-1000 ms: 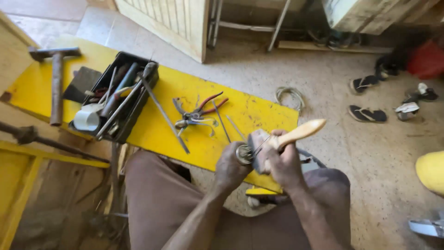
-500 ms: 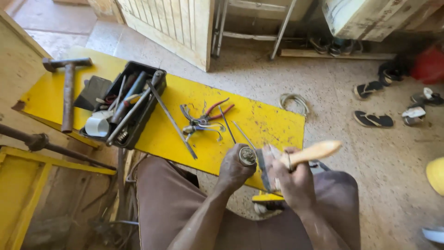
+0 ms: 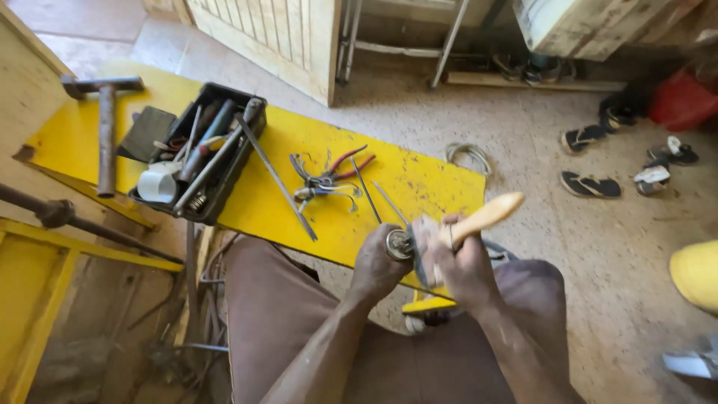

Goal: Cleaning a small metal component using a brush, a scraper, and a wrench on a workbench.

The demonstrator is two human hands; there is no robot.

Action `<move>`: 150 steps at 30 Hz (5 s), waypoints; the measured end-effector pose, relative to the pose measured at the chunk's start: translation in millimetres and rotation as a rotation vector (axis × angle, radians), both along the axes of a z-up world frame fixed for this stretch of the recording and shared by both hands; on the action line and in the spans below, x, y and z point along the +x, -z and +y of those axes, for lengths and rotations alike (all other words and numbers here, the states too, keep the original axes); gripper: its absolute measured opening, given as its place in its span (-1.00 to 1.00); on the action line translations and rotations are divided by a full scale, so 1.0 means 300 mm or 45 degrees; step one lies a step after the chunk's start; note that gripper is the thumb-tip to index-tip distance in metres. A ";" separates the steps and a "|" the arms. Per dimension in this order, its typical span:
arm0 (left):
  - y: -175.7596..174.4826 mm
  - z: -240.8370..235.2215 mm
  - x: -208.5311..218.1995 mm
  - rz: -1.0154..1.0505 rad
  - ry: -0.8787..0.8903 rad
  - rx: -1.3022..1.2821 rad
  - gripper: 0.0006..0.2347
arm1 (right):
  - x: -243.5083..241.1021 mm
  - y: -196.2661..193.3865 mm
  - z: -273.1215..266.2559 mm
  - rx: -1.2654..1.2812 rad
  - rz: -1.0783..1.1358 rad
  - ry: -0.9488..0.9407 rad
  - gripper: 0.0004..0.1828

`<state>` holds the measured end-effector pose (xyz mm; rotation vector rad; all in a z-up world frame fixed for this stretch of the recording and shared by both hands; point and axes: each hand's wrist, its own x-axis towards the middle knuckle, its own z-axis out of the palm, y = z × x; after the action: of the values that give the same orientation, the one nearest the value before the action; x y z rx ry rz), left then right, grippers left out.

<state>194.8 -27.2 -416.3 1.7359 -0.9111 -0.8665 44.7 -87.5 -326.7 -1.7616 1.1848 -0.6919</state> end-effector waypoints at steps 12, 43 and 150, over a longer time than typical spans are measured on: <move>0.018 0.040 -0.049 -0.029 0.132 -0.029 -0.53 | -0.079 0.034 -0.024 -0.007 0.069 0.046 -0.40; -0.005 0.034 -0.037 0.074 -0.126 -0.288 -0.47 | -0.133 -0.003 0.043 0.237 -0.284 0.192 -0.45; 0.069 0.071 -0.076 -1.071 -0.290 -0.153 -0.77 | 0.019 -0.281 0.213 0.156 0.751 -0.150 -0.66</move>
<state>171.9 -5.8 -437.1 2.0636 -1.2234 0.1100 50.4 -23.5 -242.3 -1.9735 1.4523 -0.0147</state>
